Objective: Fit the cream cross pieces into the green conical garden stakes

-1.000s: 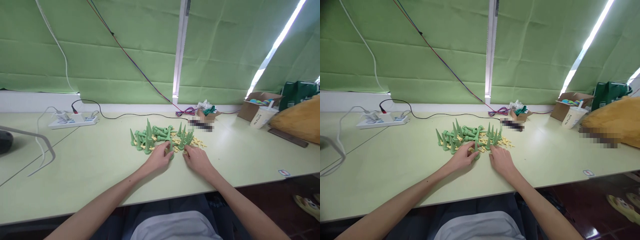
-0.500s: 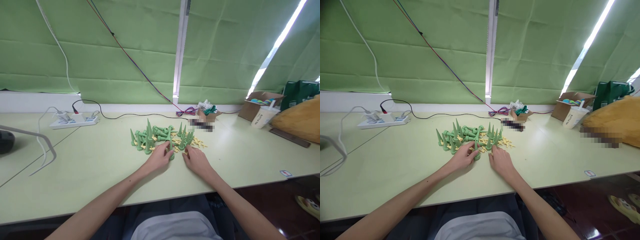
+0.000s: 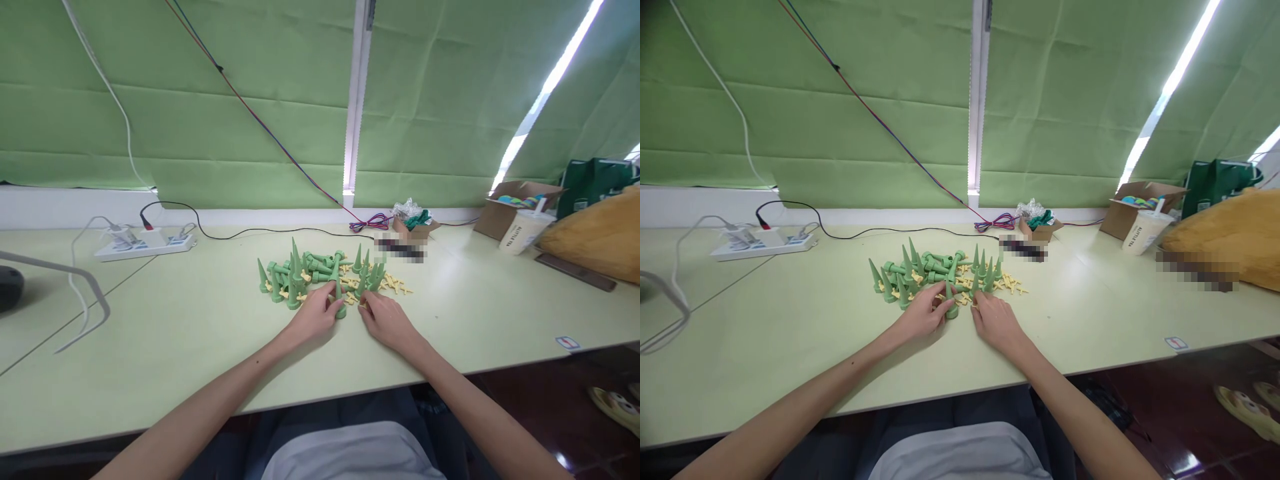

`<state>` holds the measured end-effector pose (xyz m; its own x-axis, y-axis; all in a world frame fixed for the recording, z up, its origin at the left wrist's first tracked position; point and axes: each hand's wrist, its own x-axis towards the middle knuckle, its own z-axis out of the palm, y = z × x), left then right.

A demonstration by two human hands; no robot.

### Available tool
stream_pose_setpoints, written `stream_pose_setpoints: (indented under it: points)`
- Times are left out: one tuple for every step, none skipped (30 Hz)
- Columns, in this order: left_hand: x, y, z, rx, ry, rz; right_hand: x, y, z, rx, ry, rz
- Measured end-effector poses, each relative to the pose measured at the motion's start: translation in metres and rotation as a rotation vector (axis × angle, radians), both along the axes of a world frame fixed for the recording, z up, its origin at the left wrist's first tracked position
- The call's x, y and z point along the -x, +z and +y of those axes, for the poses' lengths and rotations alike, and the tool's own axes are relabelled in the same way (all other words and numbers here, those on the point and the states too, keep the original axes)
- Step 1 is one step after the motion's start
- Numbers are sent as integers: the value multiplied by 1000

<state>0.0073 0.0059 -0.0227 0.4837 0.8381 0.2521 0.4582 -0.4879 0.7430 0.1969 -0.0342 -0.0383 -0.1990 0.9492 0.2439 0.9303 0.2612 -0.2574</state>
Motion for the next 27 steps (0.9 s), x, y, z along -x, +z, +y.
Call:
stream_pose_setpoints:
  points:
    - [0, 0, 0, -5, 1, -2, 0, 0, 0, 0, 6, 4]
    - [0, 0, 0, -10, 3, -3, 0, 0, 0, -1, 13, 8]
    - [0, 1, -1, -13, 6, -4, 0, 0, 1, -5, 21, 14]
    - [0, 1, -1, -12, 8, -4, 0, 0, 1, -11, 32, 21]
    - [0, 1, -1, -10, 11, -4, 0, -1, 1, -17, 46, 29]
    - [0, 1, -1, -7, 12, -5, 0, -1, 2, -24, 59, 40]
    - [0, 1, -1, -5, 13, -5, -1, -2, 2, -30, 70, 53]
    - [0, 1, -2, -5, 15, -5, -1, -2, 2, -34, 79, 68]
    - [0, 1, -1, -8, 18, -5, -2, -2, 2, -38, 86, 86]
    - [0, 1, -1, -12, 20, -4, -2, -2, 2, -41, 94, 107]
    - [0, 1, -1, -17, 23, -4, -3, -2, 2, -45, 102, 132]
    - [0, 0, -1, -20, 23, -3, -3, -2, 1, -51, 112, 161]
    - [0, 0, -1, -23, 21, 0, -3, -2, 1, -57, 124, 195]
    - [0, 0, -1, -25, 18, 4, -3, -1, 0, -64, 137, 231]
    - [1, 0, -1, -28, 16, 9, -3, 0, -1, -72, 149, 268]
    - [1, -1, -1, -32, 16, 13, -2, 0, -1, -81, 160, 304]
    - [1, -1, -1, -37, 17, 17, -2, 1, -2, -89, 167, 336]
    - [1, -1, -1, -40, 18, 21, -1, 2, -2, -95, 168, 361]
    - [1, -2, -1, -42, 19, 25, -1, 2, -2, -100, 163, 381]
    - [0, -2, -1, -42, 19, 27, -1, 2, -2, -104, 150, 393]
    - [0, -3, -1, -42, 20, 28, -1, 1, -2, -107, 130, 399]
    - [0, -3, -1, -43, 22, 29, -1, 1, -1, -111, 105, 401]
    - [0, -4, 0, -46, 24, 33, -2, 0, 0, -114, 80, 400]
    - [0, -4, 0, -51, 28, 37, -3, -1, 1, -115, 57, 397]
    - [0, -4, 0, -57, 31, 44, -3, -2, 2, -115, 42, 395]
    - [0, -4, 1, -61, 32, 51, -4, -3, 3, -112, 38, 394]
    - [0, -4, 0, -62, 31, 58, -4, -4, 4, -105, 44, 396]
